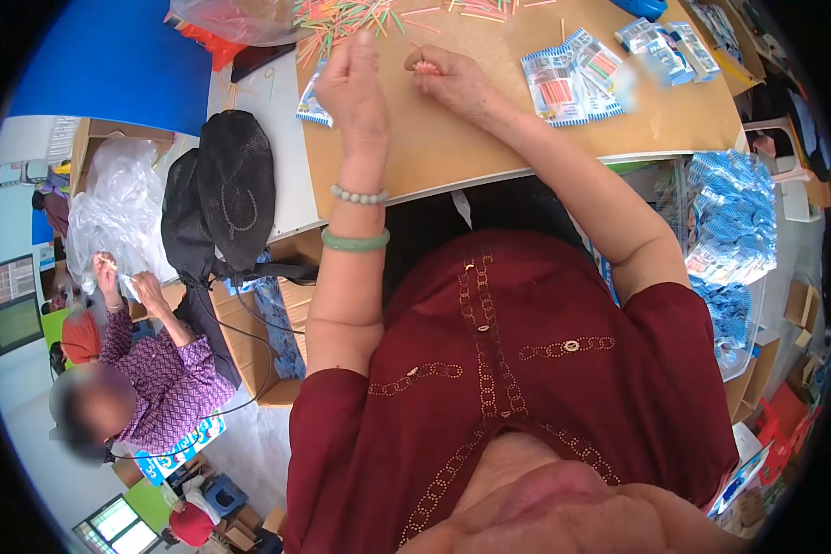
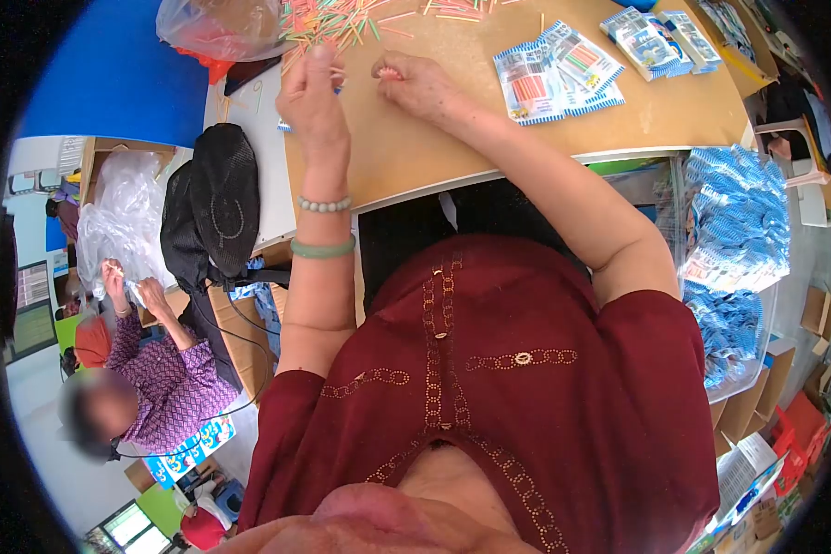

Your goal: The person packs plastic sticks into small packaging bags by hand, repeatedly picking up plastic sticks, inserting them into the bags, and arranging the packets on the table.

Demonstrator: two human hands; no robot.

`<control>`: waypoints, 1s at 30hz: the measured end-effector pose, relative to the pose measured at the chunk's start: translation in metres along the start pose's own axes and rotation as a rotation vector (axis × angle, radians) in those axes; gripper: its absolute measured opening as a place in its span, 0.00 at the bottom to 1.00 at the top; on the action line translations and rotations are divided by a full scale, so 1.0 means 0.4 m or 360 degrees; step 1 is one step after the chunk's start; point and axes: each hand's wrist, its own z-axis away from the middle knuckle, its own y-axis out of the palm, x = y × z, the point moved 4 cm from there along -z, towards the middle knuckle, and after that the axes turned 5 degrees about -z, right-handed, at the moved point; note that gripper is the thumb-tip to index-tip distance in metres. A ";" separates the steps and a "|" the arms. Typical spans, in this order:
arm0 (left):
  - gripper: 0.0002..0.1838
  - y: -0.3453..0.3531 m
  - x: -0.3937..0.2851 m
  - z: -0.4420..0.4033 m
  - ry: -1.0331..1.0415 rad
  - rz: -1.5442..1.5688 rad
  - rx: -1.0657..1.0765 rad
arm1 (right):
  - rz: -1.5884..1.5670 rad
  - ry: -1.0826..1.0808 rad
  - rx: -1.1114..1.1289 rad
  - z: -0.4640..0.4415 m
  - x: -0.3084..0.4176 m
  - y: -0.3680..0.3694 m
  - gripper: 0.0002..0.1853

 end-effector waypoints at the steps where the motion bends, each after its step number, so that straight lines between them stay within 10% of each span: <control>1: 0.12 -0.012 0.001 -0.002 -0.0037 0.0061 -0.0091 | -0.0178 0.0025 0.0065 0.001 -0.004 0.001 0.08; 6: 0.14 -0.003 0.061 0.020 -0.0278 0.0025 0.0161 | -0.0479 0.0052 0.0129 -0.014 0.009 -0.015 0.05; 17: 0.23 -0.176 0.077 -0.077 0.0231 -0.2080 0.0106 | -0.0198 -0.0285 -0.0109 -0.034 -0.013 -0.054 0.03; 21: 0.26 -0.241 0.159 -0.127 -0.0336 -0.1693 0.0332 | -0.0038 -0.0514 -0.0282 -0.038 0.006 -0.053 0.04; 26: 0.26 -0.242 0.184 -0.154 -0.0178 -0.1455 0.0234 | 0.0174 -0.0265 -0.0351 -0.021 0.027 -0.067 0.02; 30: 0.22 -0.249 0.149 -0.156 -0.0295 -0.1691 0.0308 | -0.0232 -0.0854 -0.0189 -0.001 0.082 -0.083 0.11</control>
